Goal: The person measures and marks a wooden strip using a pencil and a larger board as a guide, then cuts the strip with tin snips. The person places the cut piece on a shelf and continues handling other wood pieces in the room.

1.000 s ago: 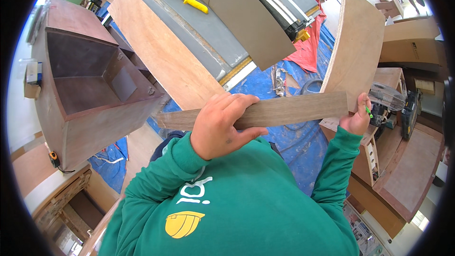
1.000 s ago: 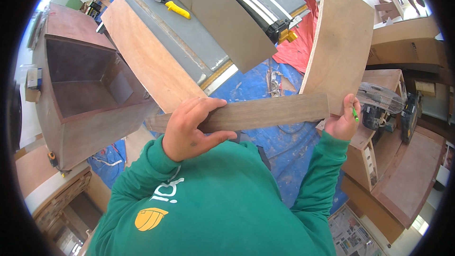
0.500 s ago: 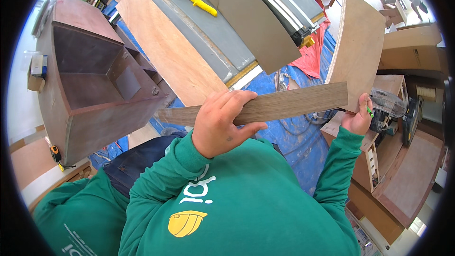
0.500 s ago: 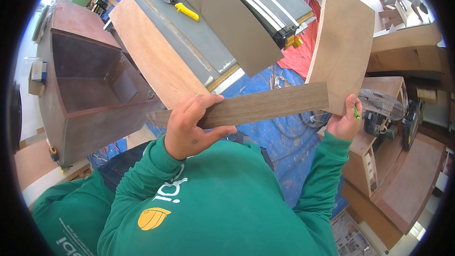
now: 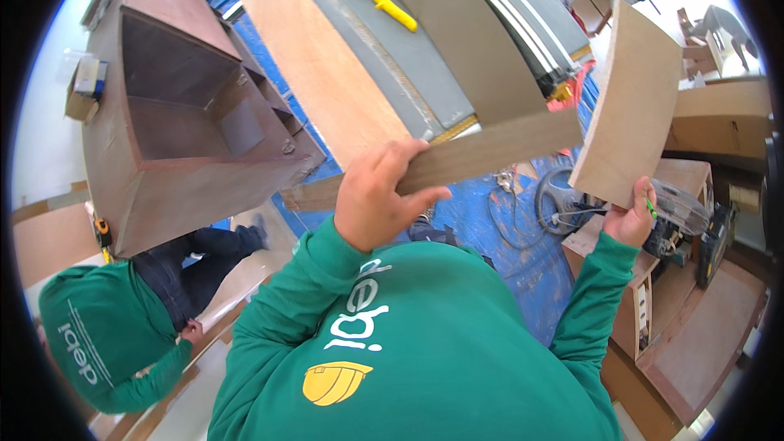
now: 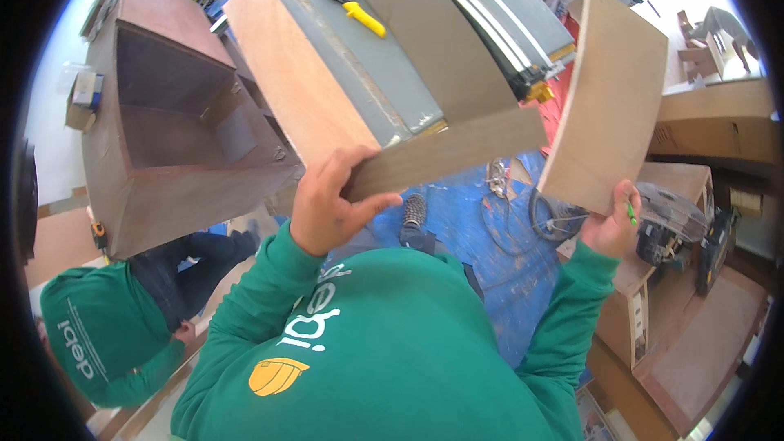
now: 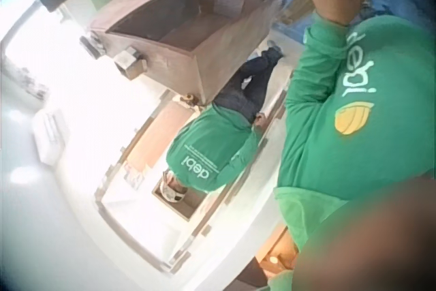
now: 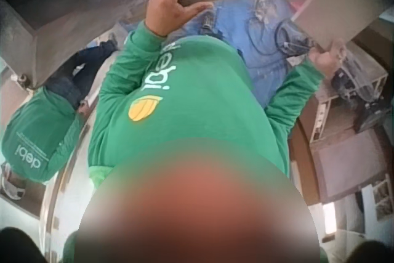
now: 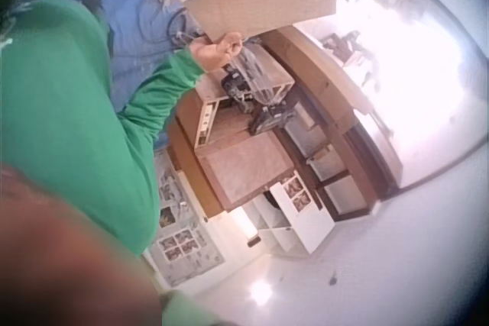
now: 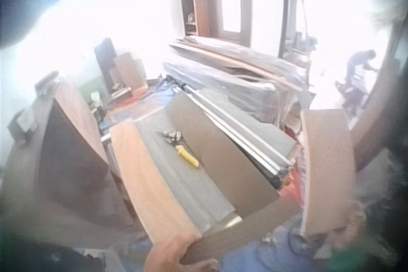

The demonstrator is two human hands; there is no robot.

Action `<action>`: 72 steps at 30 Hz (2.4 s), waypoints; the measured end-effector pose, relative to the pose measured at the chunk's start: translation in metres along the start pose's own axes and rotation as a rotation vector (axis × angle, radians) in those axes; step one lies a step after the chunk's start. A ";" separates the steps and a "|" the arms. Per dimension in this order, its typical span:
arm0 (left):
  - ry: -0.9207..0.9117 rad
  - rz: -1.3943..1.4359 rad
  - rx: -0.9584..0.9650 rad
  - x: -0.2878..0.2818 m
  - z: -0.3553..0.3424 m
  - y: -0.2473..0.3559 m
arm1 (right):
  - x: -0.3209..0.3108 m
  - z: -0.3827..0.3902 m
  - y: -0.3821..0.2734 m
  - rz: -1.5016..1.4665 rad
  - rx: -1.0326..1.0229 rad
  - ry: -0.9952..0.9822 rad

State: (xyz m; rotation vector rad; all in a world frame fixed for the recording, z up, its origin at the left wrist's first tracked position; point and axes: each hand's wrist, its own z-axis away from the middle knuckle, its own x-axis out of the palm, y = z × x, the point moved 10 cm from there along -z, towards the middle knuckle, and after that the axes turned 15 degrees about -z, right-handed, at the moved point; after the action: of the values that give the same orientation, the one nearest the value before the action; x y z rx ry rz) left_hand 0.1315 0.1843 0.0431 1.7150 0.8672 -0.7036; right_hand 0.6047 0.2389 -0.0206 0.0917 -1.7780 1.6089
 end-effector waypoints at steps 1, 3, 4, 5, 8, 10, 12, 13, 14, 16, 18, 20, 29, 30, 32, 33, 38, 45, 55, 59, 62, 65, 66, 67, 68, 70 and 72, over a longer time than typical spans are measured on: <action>0.027 -0.033 -0.021 -0.003 0.000 -0.016 | 0.003 0.000 -0.001 -0.007 -0.004 -0.015; 0.076 -0.097 -0.069 -0.011 -0.001 -0.053 | 0.010 0.001 0.000 0.016 0.002 -0.036; 0.091 -0.127 -0.081 -0.013 -0.001 -0.069 | 0.011 0.003 -0.002 0.037 -0.007 -0.015; 0.106 -0.154 -0.093 -0.015 -0.001 -0.083 | 0.016 0.006 0.000 0.034 0.006 -0.022; 0.071 -0.161 -0.136 -0.018 0.001 -0.124 | 0.044 0.024 0.009 0.029 0.068 -0.118; 0.012 -0.146 -0.187 -0.017 0.004 -0.148 | 0.069 0.042 0.028 0.012 0.149 -0.203; -0.026 -0.150 -0.214 -0.018 0.009 -0.165 | 0.086 0.064 0.048 0.040 0.203 -0.191; -0.045 -0.151 -0.226 -0.018 0.011 -0.172 | 0.097 0.078 0.061 0.049 0.245 -0.216; -0.052 -0.163 -0.218 -0.018 0.013 -0.176 | 0.105 0.093 0.074 0.077 0.278 -0.219; -0.065 -0.181 -0.201 -0.018 0.015 -0.182 | 0.125 0.114 0.095 0.118 0.333 -0.259; -0.076 -0.163 -0.203 -0.016 0.016 -0.187 | 0.143 0.132 0.117 0.156 0.376 -0.320; -0.083 -0.164 -0.191 -0.015 0.017 -0.190 | 0.153 0.144 0.134 0.223 0.411 -0.342; -0.074 -0.187 -0.180 -0.007 0.020 -0.198 | 0.172 0.166 0.184 0.437 0.451 -0.388; -0.074 -0.169 -0.191 -0.007 0.022 -0.200 | 0.174 0.169 0.189 0.456 0.452 -0.391; -0.037 -0.140 -0.190 -0.009 0.021 -0.201 | 0.181 0.175 0.200 0.480 0.457 -0.408; 0.000 -0.129 -0.180 -0.012 0.020 -0.201 | 0.186 0.178 0.205 0.486 0.461 -0.421; 0.074 0.009 -0.326 -0.017 0.022 -0.213 | 0.196 0.189 0.225 0.423 0.615 -0.432; 0.075 -0.033 -0.229 -0.019 0.021 -0.207 | 0.199 0.186 0.230 0.635 0.742 -0.415; 0.011 -0.073 -0.300 -0.010 0.023 -0.199 | 0.232 0.173 0.214 1.106 0.229 -0.771; 0.073 -0.174 -0.345 -0.007 0.022 -0.188 | 0.248 0.160 0.203 1.187 0.062 -0.885; 0.119 -0.208 -0.337 -0.006 0.021 -0.184 | 0.262 0.136 0.201 1.206 -0.036 -0.923; 0.154 -0.245 -0.340 -0.006 0.022 -0.182 | 0.292 0.112 0.212 1.090 -0.234 -1.034; 0.164 -0.268 -0.340 -0.006 0.023 -0.180 | 0.308 0.106 0.221 1.017 -0.307 -1.114; 0.177 -0.291 -0.341 -0.007 0.024 -0.179 | 0.323 0.104 0.227 0.944 -0.381 -1.190; 0.214 -0.362 -0.348 -0.010 0.026 -0.176 | 0.331 0.098 0.241 0.984 -0.361 -1.248; 0.280 -0.499 -0.369 -0.015 0.032 -0.166 | 0.339 0.093 0.265 1.087 -0.303 -1.354; 0.325 -0.472 -0.439 -0.019 0.042 -0.162 | 0.342 0.089 0.276 1.142 -0.235 -1.435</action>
State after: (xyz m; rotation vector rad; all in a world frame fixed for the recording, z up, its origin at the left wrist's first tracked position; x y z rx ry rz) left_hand -0.0141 0.1717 -0.0404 1.2509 1.5609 -0.4884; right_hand 0.1742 0.3573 -0.0614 0.1534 -3.5507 2.2782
